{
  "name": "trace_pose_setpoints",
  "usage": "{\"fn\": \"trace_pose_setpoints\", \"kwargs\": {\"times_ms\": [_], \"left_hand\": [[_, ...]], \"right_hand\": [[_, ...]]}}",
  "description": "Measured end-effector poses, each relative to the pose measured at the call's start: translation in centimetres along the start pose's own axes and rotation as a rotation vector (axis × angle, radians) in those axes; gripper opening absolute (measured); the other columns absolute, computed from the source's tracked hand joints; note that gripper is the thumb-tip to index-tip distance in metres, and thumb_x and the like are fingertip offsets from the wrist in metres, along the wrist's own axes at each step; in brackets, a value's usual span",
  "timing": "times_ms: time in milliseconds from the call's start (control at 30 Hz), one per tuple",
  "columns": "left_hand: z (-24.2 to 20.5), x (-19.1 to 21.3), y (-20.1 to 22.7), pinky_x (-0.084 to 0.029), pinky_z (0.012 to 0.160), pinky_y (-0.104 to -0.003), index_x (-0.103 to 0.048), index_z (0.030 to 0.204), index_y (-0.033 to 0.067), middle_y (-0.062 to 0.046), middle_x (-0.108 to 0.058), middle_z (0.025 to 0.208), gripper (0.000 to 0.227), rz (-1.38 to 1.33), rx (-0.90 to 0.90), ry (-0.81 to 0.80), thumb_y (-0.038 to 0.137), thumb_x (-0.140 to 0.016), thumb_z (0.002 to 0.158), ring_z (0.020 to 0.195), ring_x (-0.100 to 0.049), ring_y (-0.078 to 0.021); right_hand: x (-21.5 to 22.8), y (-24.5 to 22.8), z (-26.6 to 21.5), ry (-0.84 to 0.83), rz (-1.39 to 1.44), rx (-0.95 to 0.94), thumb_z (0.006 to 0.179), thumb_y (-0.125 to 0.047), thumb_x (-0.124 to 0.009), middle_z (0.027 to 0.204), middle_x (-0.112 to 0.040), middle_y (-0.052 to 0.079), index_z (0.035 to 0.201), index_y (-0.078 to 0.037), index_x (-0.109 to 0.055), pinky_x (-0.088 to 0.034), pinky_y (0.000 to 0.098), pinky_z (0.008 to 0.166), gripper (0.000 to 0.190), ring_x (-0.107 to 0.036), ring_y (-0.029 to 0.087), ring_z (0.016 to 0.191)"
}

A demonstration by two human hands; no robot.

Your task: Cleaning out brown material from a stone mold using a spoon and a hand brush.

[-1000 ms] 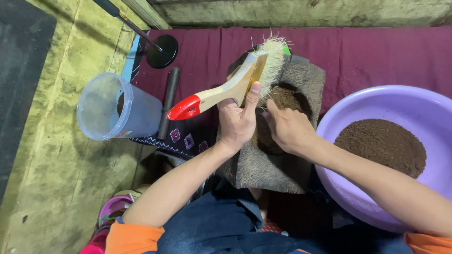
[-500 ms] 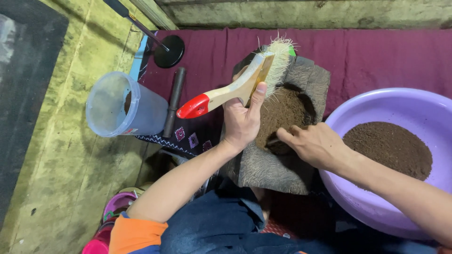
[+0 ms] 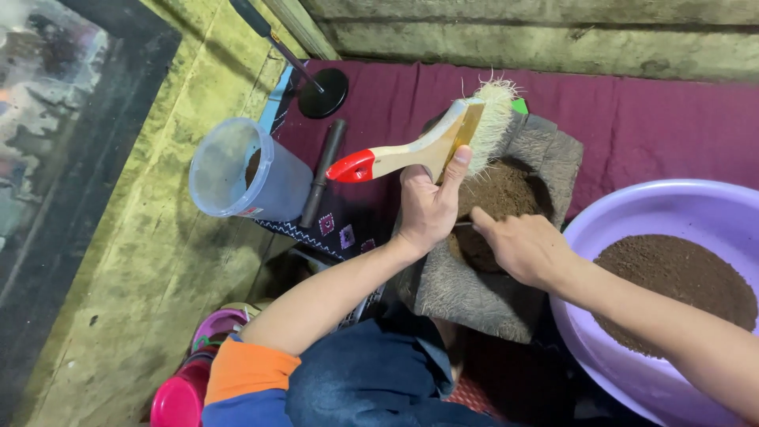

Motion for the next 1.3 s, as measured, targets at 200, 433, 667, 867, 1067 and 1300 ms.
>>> {"fn": "trace_pose_setpoints", "kwargs": {"times_ms": [200,433,667,867,1067,1300], "left_hand": [[0.0,-0.2,0.0,-0.033,0.046,-0.025,-0.068,0.102,-0.0049,0.001,-0.053,0.061,0.043,0.028,-0.011,0.004,0.035,-0.054,0.102,0.049,-0.041,-0.0088],[-0.2,-0.5,-0.7,-0.035,0.046,-0.024,-0.069,0.100,-0.0040,0.000,-0.057,0.062,0.041,-0.014,-0.029,0.004,0.034,-0.053,0.103,0.049,-0.043,-0.0091],[-0.7,0.3,-3.9,-0.054,0.094,-0.047,-0.069,0.113,-0.0017,-0.013,-0.072,0.098,0.035,-0.021,-0.034,0.120,0.031,-0.063,0.104,0.100,-0.062,-0.0138],[-0.2,0.5,-1.3,-0.045,0.070,-0.036,-0.068,0.099,-0.0031,-0.007,-0.064,0.080,0.036,-0.009,-0.026,0.081,0.031,-0.060,0.103,0.075,-0.053,-0.0114],[-0.4,0.3,-0.6,-0.044,0.070,-0.037,-0.069,0.102,-0.0051,-0.009,-0.064,0.080,0.038,-0.007,-0.016,0.065,0.032,-0.059,0.102,0.076,-0.053,-0.0120],[-0.9,0.0,-2.5,-0.054,0.094,-0.047,-0.069,0.111,-0.0009,-0.012,-0.072,0.096,0.032,-0.045,-0.018,0.093,0.030,-0.062,0.105,0.098,-0.062,-0.0139]], "right_hand": [[-0.7,-0.8,-2.2,-0.050,-0.284,0.213,0.099,-0.012,-0.034,0.113,-0.074,0.017,0.150,-0.026,-0.032,-0.061,0.0490,0.068,0.054,-0.079,0.038,0.079],[1.0,1.9,-1.0,-0.031,-0.155,0.107,0.095,-0.013,-0.033,0.104,-0.077,0.014,0.142,-0.024,-0.042,-0.060,0.0554,0.069,0.048,-0.079,0.042,0.078],[4.9,3.1,2.3,0.268,0.132,-0.103,0.103,-0.029,-0.040,0.078,-0.066,0.018,0.112,-0.017,-0.041,-0.055,0.0609,0.064,0.014,-0.071,0.052,0.066],[3.1,0.4,1.3,0.222,0.197,-0.086,0.103,-0.029,-0.036,0.082,-0.070,0.020,0.113,-0.018,-0.042,-0.055,0.0639,0.065,0.017,-0.072,0.052,0.070],[1.0,-2.1,-2.2,0.232,-0.209,0.182,0.096,-0.010,-0.037,0.089,-0.069,0.012,0.123,-0.017,-0.042,-0.060,0.0499,0.060,0.029,-0.075,0.038,0.065],[2.3,-0.8,-3.6,0.156,-0.311,0.237,0.094,-0.012,-0.039,0.092,-0.072,0.010,0.129,-0.018,-0.047,-0.060,0.0525,0.057,0.037,-0.077,0.037,0.065]]}}
Point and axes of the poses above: each hand's wrist, its own z-axis towards the middle knuckle, its own x-axis out of the back of the hand, y = z × x, the point moved 10 cm from there along z, towards the middle knuckle
